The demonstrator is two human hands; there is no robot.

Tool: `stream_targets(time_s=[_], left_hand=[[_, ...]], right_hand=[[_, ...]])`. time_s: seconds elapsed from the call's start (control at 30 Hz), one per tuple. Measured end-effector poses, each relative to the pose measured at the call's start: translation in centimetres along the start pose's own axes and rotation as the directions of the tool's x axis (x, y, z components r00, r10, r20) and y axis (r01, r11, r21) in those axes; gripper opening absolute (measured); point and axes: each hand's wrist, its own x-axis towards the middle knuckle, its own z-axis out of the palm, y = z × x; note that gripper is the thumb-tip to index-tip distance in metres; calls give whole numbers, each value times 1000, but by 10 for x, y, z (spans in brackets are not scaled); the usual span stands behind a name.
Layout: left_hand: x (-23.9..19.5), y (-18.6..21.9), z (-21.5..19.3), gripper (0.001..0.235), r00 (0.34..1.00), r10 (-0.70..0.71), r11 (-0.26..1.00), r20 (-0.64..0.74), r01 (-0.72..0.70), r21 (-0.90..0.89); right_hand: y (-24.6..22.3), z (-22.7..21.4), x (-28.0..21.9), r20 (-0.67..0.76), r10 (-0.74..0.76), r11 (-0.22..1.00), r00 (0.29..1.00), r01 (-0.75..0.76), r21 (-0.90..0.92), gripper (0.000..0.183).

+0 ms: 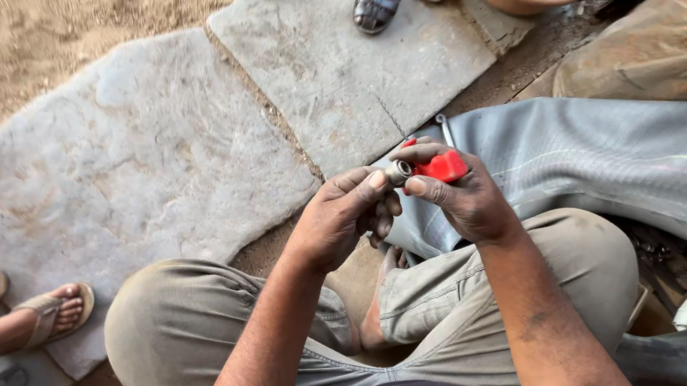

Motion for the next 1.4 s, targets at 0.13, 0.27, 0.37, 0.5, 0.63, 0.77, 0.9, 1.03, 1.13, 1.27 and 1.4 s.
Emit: stream_targets(time_s=[0.13, 0.27, 0.37, 0.5, 0.63, 0.77, 0.9, 1.03, 1.13, 1.27, 1.4], left_hand=[[-2, 4, -11, 35, 999, -13, 1000, -38, 12, -22], [-8, 9, -18, 36, 1000, 15, 999, -22, -16, -31], [-13, 12, -25, 35, 1000, 21, 999, -11, -22, -48], [-15, 14, -30, 36, 1000, 19, 996, -21, -20, -85], [-13, 8, -28, 40, 999, -4, 983, -44, -4, -183], [-11, 0, -23, 44, 999, -31, 956, -10, 27, -292], [-8, -9, -19, 46, 999, -54, 941, 3, 52, -334], [-4, -17, -18, 48, 999, -43, 947, -2, 40, -320], [-2, -22, -17, 49, 1000, -25, 947, 8, 26, -320], [0, -23, -14, 48, 999, 0, 944, 32, 10, -330], [-1, -16, -13, 48, 999, -21, 952, -28, 11, -307]], right_hand=[[10, 7, 13, -39, 104, 984, 994, -97, 149, 36], [8, 21, 21, -4, 109, 968, 994, -105, 228, 36], [6, 31, 24, 61, 83, 969, 995, -95, 229, 35], [2, 44, 26, 55, 34, 999, 998, -36, 41, 33], [4, 53, 23, 6, -40, 978, 999, 40, -202, 33], [5, 52, 21, -14, -58, 955, 998, 51, -293, 35], [5, 48, 18, -3, -106, 955, 994, 101, -280, 33], [7, 43, 13, -51, -29, 982, 998, 19, -189, 31], [9, 40, 11, -66, 7, 992, 998, -16, -127, 31], [12, 36, 10, -73, 33, 993, 997, -42, -113, 36], [13, 32, 11, 41, -108, 962, 993, 114, -250, 41]])
